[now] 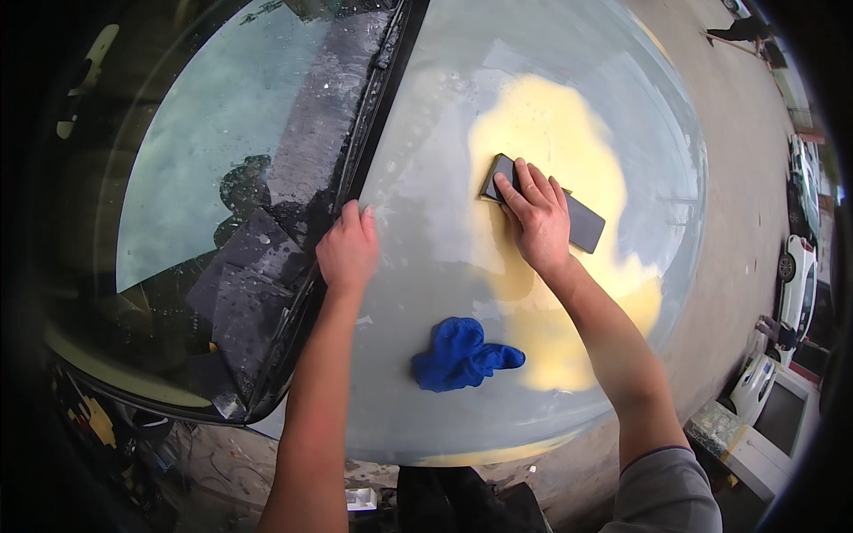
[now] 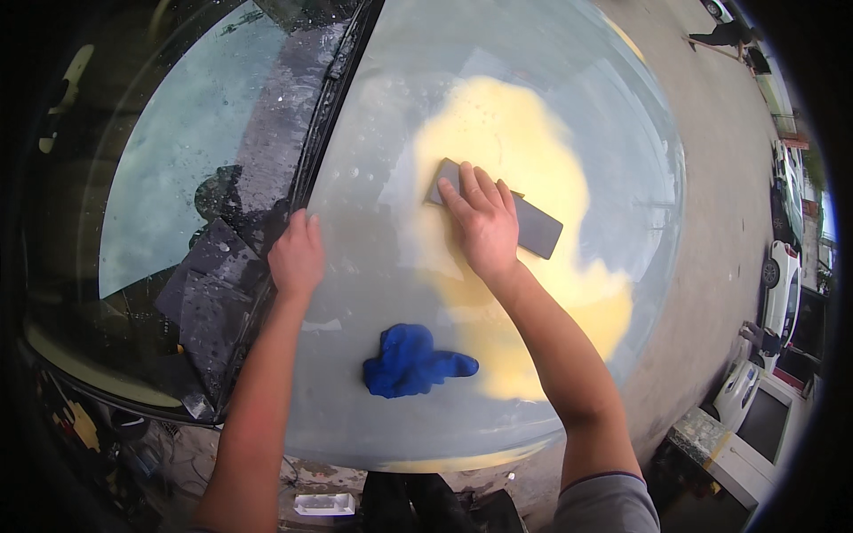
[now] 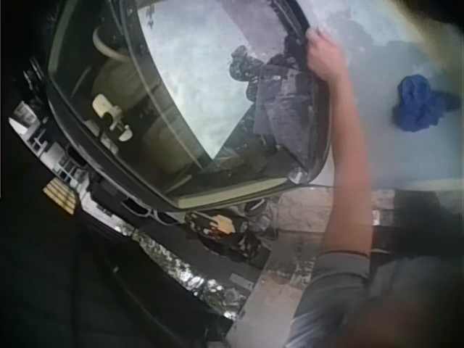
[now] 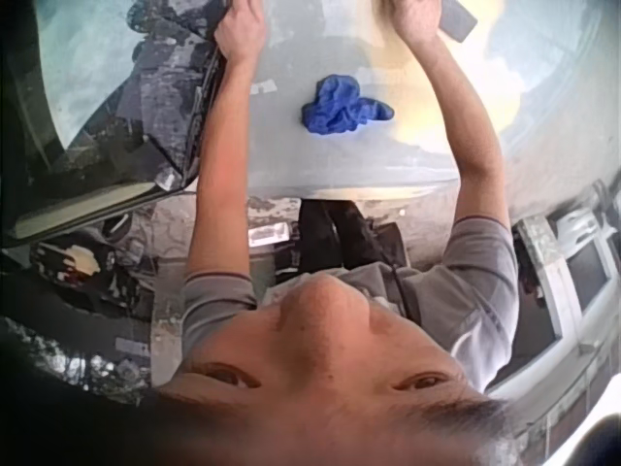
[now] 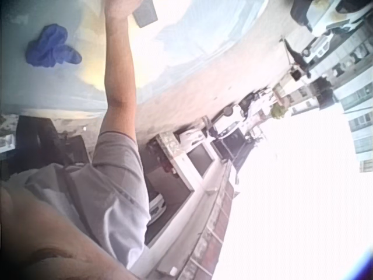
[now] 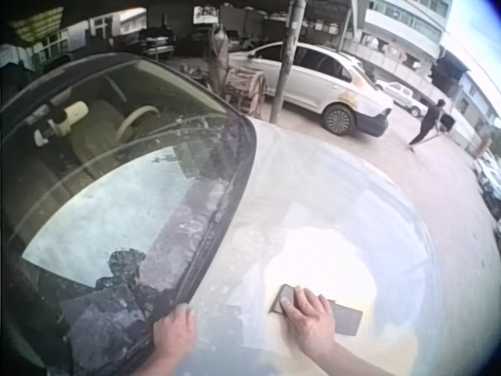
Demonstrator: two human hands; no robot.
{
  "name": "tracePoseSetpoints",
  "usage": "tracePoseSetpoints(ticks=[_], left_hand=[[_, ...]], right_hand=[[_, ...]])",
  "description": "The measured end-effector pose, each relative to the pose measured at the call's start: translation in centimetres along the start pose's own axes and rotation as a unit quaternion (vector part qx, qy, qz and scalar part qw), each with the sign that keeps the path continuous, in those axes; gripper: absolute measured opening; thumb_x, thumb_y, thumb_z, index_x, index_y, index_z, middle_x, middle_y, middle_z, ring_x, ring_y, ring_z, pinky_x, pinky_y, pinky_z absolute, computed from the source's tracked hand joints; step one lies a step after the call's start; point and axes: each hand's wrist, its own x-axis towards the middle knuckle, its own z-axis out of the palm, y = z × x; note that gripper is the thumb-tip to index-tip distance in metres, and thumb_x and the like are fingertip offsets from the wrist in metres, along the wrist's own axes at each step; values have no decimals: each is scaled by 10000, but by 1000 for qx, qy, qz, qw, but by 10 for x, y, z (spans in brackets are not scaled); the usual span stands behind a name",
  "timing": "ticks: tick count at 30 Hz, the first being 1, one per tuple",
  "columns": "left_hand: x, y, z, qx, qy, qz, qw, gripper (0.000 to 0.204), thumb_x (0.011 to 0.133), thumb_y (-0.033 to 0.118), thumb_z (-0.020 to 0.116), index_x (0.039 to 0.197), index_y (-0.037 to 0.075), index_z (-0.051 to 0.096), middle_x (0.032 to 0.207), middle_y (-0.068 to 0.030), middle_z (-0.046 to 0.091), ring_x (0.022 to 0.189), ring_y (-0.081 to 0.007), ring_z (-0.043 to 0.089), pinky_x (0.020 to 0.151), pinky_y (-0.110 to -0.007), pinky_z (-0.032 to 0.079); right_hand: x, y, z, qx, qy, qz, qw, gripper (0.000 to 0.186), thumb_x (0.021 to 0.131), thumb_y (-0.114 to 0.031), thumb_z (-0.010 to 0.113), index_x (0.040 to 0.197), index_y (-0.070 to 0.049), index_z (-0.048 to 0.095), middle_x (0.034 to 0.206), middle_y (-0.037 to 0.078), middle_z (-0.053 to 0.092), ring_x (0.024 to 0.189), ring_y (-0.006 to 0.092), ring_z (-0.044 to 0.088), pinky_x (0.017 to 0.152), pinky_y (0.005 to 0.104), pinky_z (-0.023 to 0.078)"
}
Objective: The person sands a yellow spot on a car hood using a sanding block and wipes the surface with a blue cloth. They repeatedly dip the cloth in a bucket of water and continue sanding and wiping the same area.
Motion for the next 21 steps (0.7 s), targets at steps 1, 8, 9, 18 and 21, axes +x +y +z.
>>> tracePoseSetpoints(ticks=[1,8,9,18,21], left_hand=[[0,0,1,0,-2,2,1000,376,1158,402,545,1324,94,683,1069,-244,810,956,-511,767,816,-619,593],[2,13,8,-7,-24,15,1000,370,1158,400,546,1314,90,675,1070,-242,809,961,-507,767,821,-617,595],[4,5,4,6,-21,-1,1000,368,1158,401,547,1313,92,673,1069,-241,809,962,-507,766,821,-617,594],[12,35,5,-30,-36,30,998,370,1153,407,554,1326,101,672,1078,-241,808,982,-506,765,838,-612,596],[2,2,10,11,24,32,999,347,1158,416,550,1238,95,655,990,-192,813,879,-450,779,738,-583,606]], right_hand=[[24,-2,0,3,3,10,1000,471,933,-71,770,1379,-222,764,1557,127,647,1429,315,609,1172,570,510],[104,34,19,16,19,9,1000,448,979,-131,770,1423,-193,776,1559,157,662,1411,355,629,1172,518,520],[72,17,16,33,9,-13,999,451,951,-97,774,1390,-199,794,1548,152,668,1409,347,632,1169,536,522],[153,50,33,3,66,2,998,464,926,-65,728,1376,-176,765,1524,145,660,1367,327,627,1187,449,487],[78,8,19,78,36,-43,995,497,863,-31,752,1339,-168,790,1535,155,652,1366,353,633,1161,531,516]])
